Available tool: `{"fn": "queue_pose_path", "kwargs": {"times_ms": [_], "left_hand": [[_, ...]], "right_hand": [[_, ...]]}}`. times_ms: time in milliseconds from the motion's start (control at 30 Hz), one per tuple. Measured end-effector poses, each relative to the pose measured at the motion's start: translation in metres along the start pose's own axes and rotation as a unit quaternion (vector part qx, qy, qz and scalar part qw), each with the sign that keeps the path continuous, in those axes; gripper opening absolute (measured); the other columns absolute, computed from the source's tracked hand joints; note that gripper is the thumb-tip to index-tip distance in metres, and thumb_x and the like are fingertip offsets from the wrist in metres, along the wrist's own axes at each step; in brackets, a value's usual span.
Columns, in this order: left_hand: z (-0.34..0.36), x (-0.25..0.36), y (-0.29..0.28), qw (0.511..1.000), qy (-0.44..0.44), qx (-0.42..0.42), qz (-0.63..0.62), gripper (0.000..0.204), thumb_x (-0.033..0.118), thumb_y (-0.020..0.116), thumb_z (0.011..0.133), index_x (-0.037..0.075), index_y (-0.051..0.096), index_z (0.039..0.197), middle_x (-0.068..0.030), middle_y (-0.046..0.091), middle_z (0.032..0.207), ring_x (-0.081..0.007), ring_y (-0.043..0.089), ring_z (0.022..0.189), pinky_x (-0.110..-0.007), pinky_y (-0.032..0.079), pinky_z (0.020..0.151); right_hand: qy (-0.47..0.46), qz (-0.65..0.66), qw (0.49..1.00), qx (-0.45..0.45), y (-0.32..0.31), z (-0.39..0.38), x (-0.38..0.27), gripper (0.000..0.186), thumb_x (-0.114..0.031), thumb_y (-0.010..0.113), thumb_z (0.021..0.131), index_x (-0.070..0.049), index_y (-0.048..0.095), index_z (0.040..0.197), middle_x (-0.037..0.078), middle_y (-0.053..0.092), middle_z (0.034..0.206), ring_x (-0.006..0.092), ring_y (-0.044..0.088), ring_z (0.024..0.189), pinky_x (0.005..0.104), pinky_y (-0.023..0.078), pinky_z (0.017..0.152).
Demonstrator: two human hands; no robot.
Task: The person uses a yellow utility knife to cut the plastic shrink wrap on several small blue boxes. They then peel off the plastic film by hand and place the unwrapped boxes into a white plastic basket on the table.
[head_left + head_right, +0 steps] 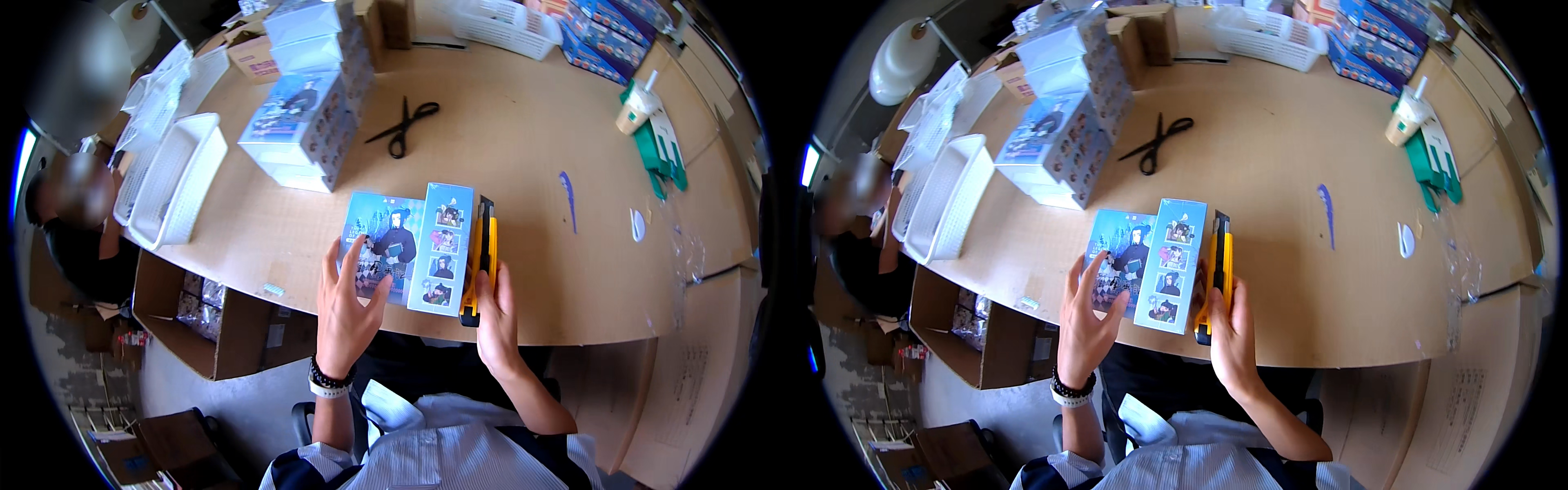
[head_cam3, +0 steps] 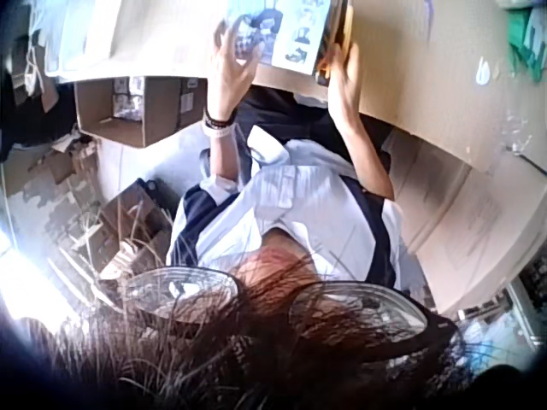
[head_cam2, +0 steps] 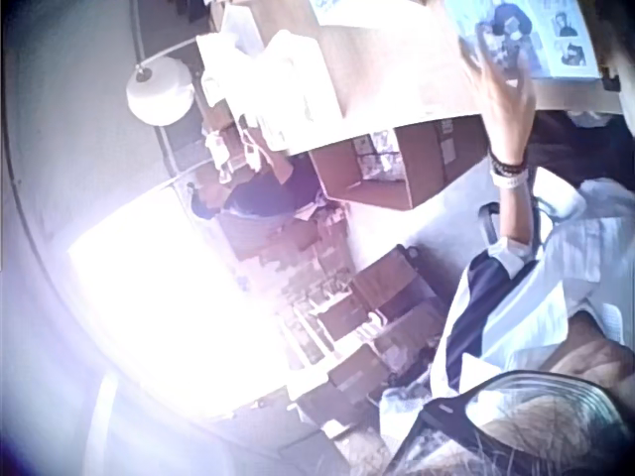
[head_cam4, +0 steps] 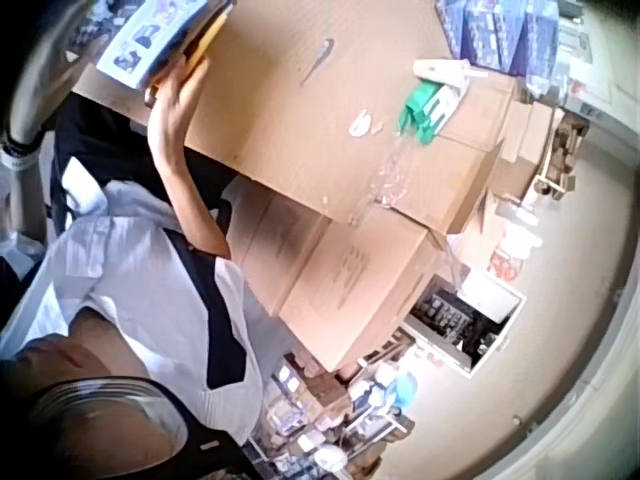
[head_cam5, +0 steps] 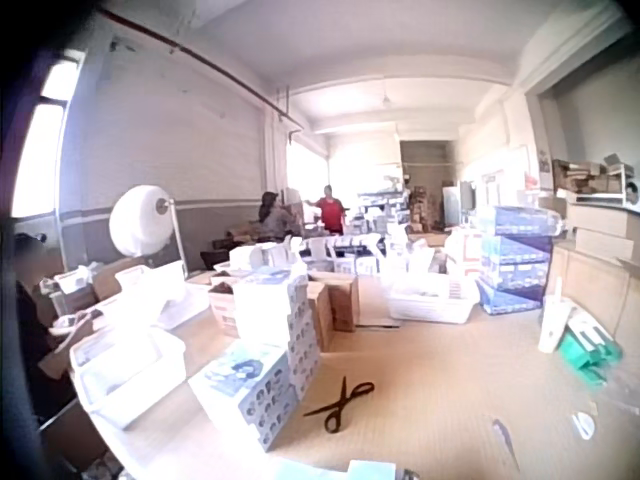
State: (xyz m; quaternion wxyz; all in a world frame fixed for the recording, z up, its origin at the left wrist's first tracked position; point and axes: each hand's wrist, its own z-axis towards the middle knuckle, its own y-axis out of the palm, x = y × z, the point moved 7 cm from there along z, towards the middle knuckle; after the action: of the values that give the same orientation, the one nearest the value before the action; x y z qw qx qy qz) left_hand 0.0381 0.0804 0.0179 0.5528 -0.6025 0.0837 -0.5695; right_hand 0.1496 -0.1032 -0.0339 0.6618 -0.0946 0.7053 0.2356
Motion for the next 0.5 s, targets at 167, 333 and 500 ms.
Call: {"fn": "queue_pose_path", "kwargs": {"times_ms": [167,333,500], "left_hand": [[0.012,-0.025,-0.023,1.000,-0.006,0.022,0.020,0.071,0.025,0.073,0.091,0.004,0.038,0.149,-0.0294,0.034,0.152,-0.0471,0.047,0.133,-0.051,0.045,0.105],[0.091,-0.037,-0.087,0.959,0.049,0.233,0.154,0.090,0.042,0.076,0.087,0.004,0.028,0.153,-0.0334,0.026,0.155,-0.0506,0.032,0.142,-0.055,0.039,0.110],[0.175,-0.079,-0.088,0.983,-0.035,0.177,-0.017,0.135,0.069,0.085,0.062,-0.006,0.018,0.153,-0.0366,0.025,0.150,-0.0498,0.033,0.141,-0.052,0.039,0.112]], "right_hand": [[-0.014,-0.019,0.999,-0.039,0.033,0.015,0.001,0.023,-0.022,0.044,0.109,-0.003,0.047,0.122,0.003,0.052,0.097,0.0062,0.051,0.083,0.0224,0.047,0.074],[0.020,-0.049,0.999,-0.004,0.009,0.007,-0.010,0.033,-0.030,0.044,0.109,-0.004,0.046,0.129,0.006,0.057,0.109,0.0070,0.057,0.091,0.0241,0.051,0.082],[-0.045,0.009,0.999,0.009,-0.018,0.002,-0.012,0.036,-0.025,0.040,0.109,-0.003,0.041,0.138,0.017,0.049,0.145,0.0222,0.053,0.130,0.0394,0.047,0.107]]}}
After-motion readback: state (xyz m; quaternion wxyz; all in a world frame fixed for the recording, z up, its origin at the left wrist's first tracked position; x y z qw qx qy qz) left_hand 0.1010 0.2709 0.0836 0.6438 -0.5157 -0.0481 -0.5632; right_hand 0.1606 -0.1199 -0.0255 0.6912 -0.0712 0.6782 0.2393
